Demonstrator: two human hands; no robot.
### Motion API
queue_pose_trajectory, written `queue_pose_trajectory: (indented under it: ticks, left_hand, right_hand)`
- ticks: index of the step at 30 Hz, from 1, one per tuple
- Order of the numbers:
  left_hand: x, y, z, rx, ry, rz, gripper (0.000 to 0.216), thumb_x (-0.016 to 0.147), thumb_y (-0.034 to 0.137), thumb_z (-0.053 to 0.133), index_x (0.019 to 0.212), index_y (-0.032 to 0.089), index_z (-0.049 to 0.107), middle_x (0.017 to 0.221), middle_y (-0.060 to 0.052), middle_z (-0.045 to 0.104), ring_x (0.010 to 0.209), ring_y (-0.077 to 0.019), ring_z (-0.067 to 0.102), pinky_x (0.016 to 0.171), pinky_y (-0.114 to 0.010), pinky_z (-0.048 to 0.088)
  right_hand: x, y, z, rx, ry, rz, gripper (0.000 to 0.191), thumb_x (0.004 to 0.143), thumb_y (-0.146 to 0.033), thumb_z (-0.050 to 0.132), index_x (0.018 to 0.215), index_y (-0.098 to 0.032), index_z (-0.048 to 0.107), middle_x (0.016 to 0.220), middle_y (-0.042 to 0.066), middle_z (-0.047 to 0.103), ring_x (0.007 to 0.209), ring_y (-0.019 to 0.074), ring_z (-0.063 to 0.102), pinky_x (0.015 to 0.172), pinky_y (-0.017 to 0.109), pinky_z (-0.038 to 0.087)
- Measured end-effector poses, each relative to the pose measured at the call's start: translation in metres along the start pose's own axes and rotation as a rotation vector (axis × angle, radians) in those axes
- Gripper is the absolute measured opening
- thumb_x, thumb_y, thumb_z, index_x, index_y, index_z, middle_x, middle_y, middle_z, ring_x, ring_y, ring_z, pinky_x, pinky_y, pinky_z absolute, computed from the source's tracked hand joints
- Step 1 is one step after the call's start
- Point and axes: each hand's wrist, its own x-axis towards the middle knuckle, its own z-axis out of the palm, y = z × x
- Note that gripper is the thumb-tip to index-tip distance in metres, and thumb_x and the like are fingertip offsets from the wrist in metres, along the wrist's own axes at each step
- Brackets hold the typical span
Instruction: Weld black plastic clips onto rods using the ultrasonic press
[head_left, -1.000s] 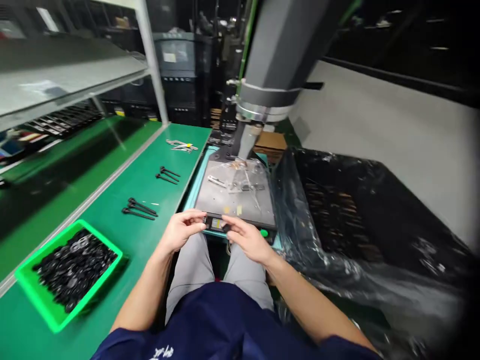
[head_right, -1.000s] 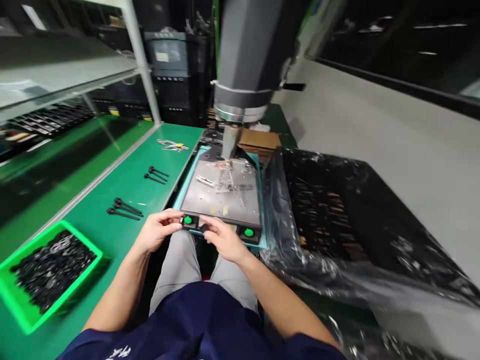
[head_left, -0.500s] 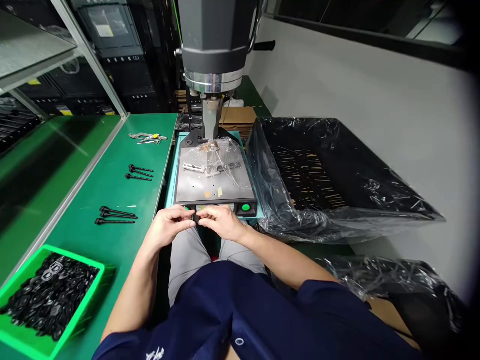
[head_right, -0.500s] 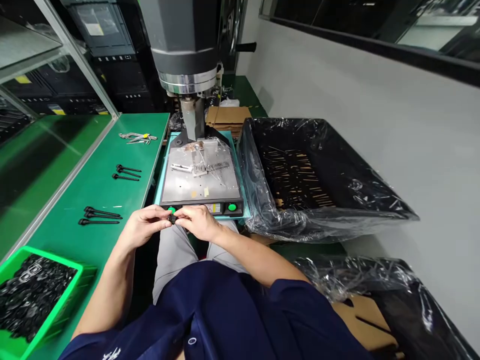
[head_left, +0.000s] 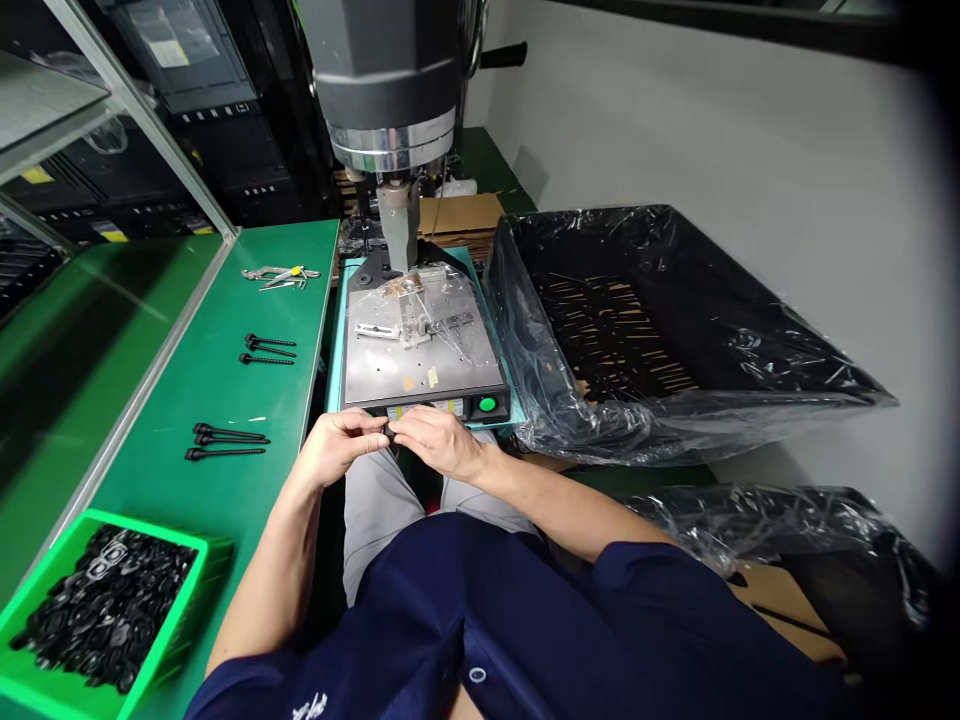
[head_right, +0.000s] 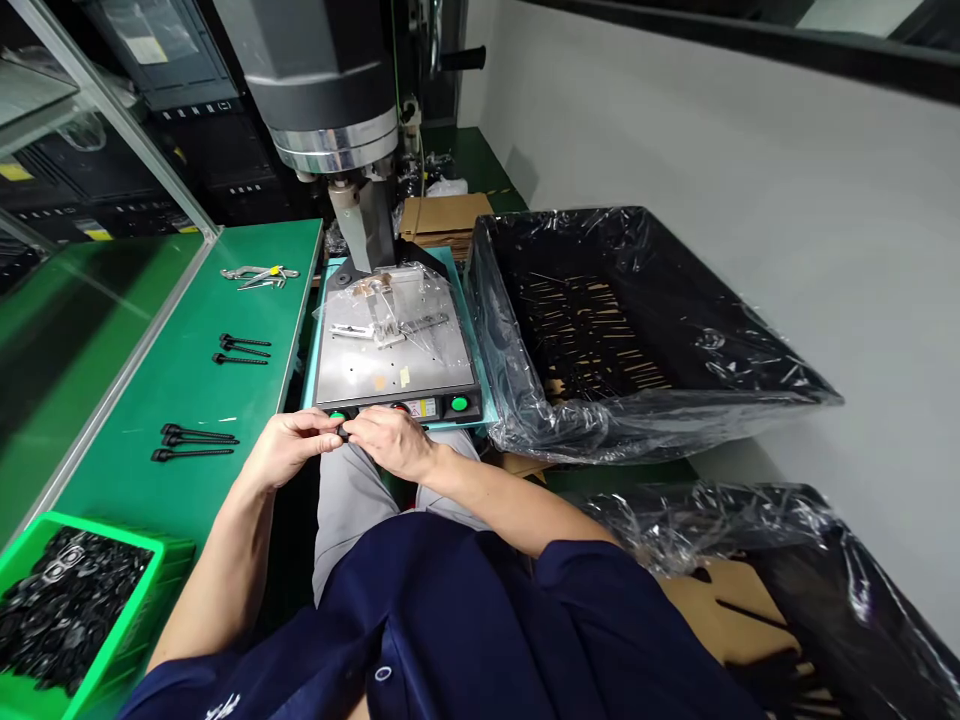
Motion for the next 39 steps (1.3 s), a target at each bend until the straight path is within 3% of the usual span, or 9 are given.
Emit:
queue_pose_trajectory:
  ticks: [6, 11, 18, 22, 28, 30, 33, 36, 39]
  left_hand:
    - [0.011, -0.003, 0.009, -0.002, -0.048, -0.034, 0.030, 0.060, 0.036, 0.087, 0.083, 0.019, 0.080, 0.076, -0.003, 0.068, 0.070, -0.0165, 0.062, 0.066, -0.029, 0.051]
    - [0.023, -0.004, 0.019, -0.013, -0.006, -0.045, 0.034, 0.056, 0.038, 0.089, 0.081, 0.017, 0.079, 0.077, -0.005, 0.069, 0.074, -0.0176, 0.063, 0.070, -0.031, 0.053]
    - [0.044, -0.005, 0.029, 0.030, 0.063, -0.014, 0.042, 0.062, 0.044, 0.085, 0.092, 0.016, 0.079, 0.081, -0.005, 0.071, 0.078, -0.0198, 0.066, 0.075, -0.033, 0.054]
    - [0.051, -0.012, 0.036, 0.145, 0.197, 0.080, 0.043, 0.071, 0.048, 0.077, 0.100, 0.016, 0.077, 0.087, -0.006, 0.072, 0.080, -0.0200, 0.067, 0.075, -0.033, 0.054]
    - [0.072, -0.029, 0.049, 0.356, 0.279, 0.211, 0.037, 0.085, 0.046, 0.064, 0.105, 0.017, 0.073, 0.112, -0.011, 0.070, 0.099, -0.0235, 0.067, 0.081, -0.035, 0.056]
    - [0.089, -0.031, 0.056, 0.484, 0.325, 0.295, 0.031, 0.087, 0.043, 0.061, 0.101, 0.018, 0.073, 0.122, -0.014, 0.064, 0.107, -0.0263, 0.064, 0.084, -0.039, 0.055]
    - [0.118, -0.033, 0.066, 0.730, 0.352, 0.472, 0.024, 0.086, 0.036, 0.062, 0.097, 0.018, 0.074, 0.141, -0.017, 0.049, 0.131, -0.0355, 0.046, 0.101, -0.052, 0.045]
    - [0.141, -0.033, 0.072, 0.881, 0.339, 0.555, 0.035, 0.087, 0.030, 0.060, 0.118, 0.014, 0.067, 0.150, -0.021, 0.038, 0.141, -0.0412, 0.030, 0.108, -0.060, 0.035]
    - [0.149, -0.031, 0.069, 0.908, 0.361, 0.574, 0.047, 0.090, 0.023, 0.053, 0.135, 0.009, 0.053, 0.146, -0.024, 0.043, 0.139, -0.0386, 0.034, 0.108, -0.059, 0.036]
  right_hand:
    - [-0.001, 0.006, -0.007, 0.250, -0.006, 0.297, 0.008, 0.085, -0.015, 0.068, 0.090, -0.020, 0.072, 0.081, 0.000, 0.073, 0.071, 0.0138, 0.066, 0.068, 0.023, 0.051]
    - [-0.004, 0.012, -0.006, 0.213, 0.080, 0.319, 0.010, 0.081, -0.012, 0.070, 0.085, -0.020, 0.072, 0.082, 0.001, 0.074, 0.075, 0.0149, 0.067, 0.073, 0.024, 0.050]
    - [0.001, 0.029, -0.003, 0.293, 0.220, 0.508, 0.010, 0.078, -0.014, 0.070, 0.085, -0.021, 0.070, 0.079, 0.000, 0.072, 0.073, 0.0154, 0.068, 0.070, 0.025, 0.052]
    - [0.007, 0.042, 0.008, 0.463, 0.283, 0.629, 0.013, 0.077, -0.019, 0.069, 0.091, -0.021, 0.068, 0.080, 0.001, 0.071, 0.075, 0.0165, 0.068, 0.068, 0.027, 0.055]
    - [0.003, 0.078, 0.026, 0.831, 0.326, 0.847, 0.029, 0.078, -0.018, 0.062, 0.107, -0.017, 0.063, 0.071, -0.003, 0.062, 0.052, 0.0104, 0.058, 0.049, 0.022, 0.052]
    - [0.004, 0.097, 0.026, 0.843, 0.394, 0.945, 0.028, 0.076, -0.017, 0.063, 0.104, -0.015, 0.064, 0.067, -0.004, 0.061, 0.050, 0.0099, 0.057, 0.046, 0.021, 0.050]
    - [0.013, 0.125, 0.023, 0.815, 0.473, 1.001, 0.027, 0.075, -0.014, 0.063, 0.102, -0.016, 0.064, 0.067, -0.003, 0.062, 0.052, 0.0099, 0.057, 0.050, 0.021, 0.051]
    - [0.030, 0.145, 0.021, 0.763, 0.492, 0.986, 0.033, 0.076, -0.011, 0.061, 0.108, -0.017, 0.064, 0.074, -0.001, 0.066, 0.057, 0.0104, 0.059, 0.055, 0.022, 0.052]
    - [0.048, 0.154, 0.025, 0.747, 0.468, 0.949, 0.040, 0.077, -0.011, 0.057, 0.115, -0.018, 0.063, 0.083, 0.002, 0.069, 0.064, 0.0125, 0.061, 0.060, 0.025, 0.055]
